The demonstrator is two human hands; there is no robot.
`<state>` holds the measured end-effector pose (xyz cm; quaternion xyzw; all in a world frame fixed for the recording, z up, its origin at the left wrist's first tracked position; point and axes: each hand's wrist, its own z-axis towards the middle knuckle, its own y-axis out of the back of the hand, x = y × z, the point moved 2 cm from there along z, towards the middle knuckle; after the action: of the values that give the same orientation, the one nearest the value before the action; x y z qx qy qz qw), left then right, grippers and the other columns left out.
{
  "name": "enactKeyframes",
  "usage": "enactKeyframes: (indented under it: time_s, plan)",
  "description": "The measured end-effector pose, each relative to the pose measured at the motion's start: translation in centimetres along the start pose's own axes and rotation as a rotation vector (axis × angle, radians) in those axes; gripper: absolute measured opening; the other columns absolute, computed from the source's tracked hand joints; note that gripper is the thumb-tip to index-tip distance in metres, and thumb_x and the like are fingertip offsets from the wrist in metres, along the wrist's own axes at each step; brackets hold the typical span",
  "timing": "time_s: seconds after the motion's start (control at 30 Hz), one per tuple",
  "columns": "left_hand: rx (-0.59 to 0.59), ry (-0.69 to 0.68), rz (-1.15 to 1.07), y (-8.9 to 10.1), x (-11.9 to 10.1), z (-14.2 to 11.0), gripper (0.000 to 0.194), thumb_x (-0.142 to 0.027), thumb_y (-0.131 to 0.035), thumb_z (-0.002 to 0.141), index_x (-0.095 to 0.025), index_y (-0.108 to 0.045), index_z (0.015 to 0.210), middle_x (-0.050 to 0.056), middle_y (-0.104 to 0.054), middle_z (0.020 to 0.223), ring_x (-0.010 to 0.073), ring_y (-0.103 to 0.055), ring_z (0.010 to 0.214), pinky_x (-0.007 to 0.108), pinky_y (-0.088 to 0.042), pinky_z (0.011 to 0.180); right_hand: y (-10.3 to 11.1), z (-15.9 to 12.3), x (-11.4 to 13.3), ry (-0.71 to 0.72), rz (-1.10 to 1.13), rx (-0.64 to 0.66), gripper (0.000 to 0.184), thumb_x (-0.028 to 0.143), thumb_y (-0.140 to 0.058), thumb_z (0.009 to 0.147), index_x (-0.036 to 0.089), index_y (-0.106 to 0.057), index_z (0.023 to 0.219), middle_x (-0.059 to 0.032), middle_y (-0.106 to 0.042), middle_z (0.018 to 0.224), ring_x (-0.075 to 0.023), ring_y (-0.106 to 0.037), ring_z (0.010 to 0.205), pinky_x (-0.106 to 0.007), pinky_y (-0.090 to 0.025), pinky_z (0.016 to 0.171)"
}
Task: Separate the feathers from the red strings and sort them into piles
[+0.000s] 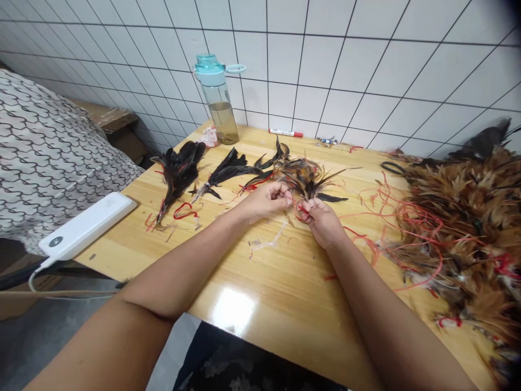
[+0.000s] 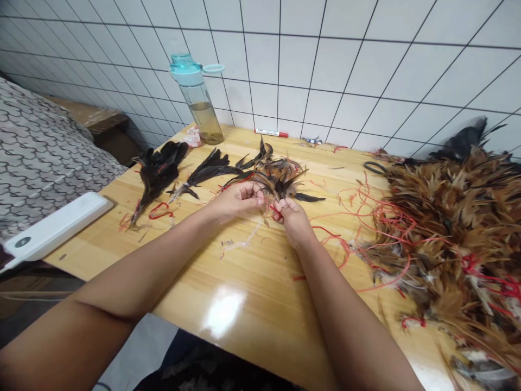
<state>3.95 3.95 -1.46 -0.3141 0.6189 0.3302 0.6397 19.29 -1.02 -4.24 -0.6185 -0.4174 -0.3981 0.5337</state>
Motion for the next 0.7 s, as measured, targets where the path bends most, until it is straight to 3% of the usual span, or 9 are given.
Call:
enactKeyframes:
  time_s: [0.23,0.5,0.7]
  plan:
    - [-0.071,-0.016,-0.113,0.19,0.25,0.36,0.025,-0.023,-0.075,0.065,-0.013,-0.054,0.073,0.001,-0.061,0.079,0.0077,-0.054,0.070,0.023,-0.041,0.069,0.26,0.03,0.22,-0.031,0.020,0.024,0.036,0.037,-0.074,0.064,0.021,-0.041,0.062,0.0027,-0.055,0.068,-0.0070,-0.039,0.051,-0.024,-0.030,0.049]
    - [-0.020,-0.024,-0.138,-0.01,0.16,0.32,0.022,-0.023,-0.074,0.066,-0.014,-0.058,0.077,-0.001,-0.059,0.071,0.0085,-0.054,0.066,0.024,-0.041,0.067,0.39,0.34,-0.12,-0.001,0.025,0.012,0.042,0.039,-0.077,0.061,0.022,-0.038,0.060,-0.0016,-0.060,0.078,-0.0147,-0.055,0.072,-0.027,-0.040,0.058]
    - [-0.041,-0.050,-0.111,-0.41,0.31,0.45,0.022,-0.022,-0.069,0.068,-0.015,-0.049,0.076,-0.003,-0.055,0.069,0.0082,-0.054,0.064,0.023,-0.042,0.068,0.10,0.15,0.09,0.009,0.036,0.011,0.042,0.038,-0.081,0.054,0.021,-0.043,0.057,0.0024,-0.050,0.068,-0.0109,-0.043,0.062,-0.026,-0.040,0.060]
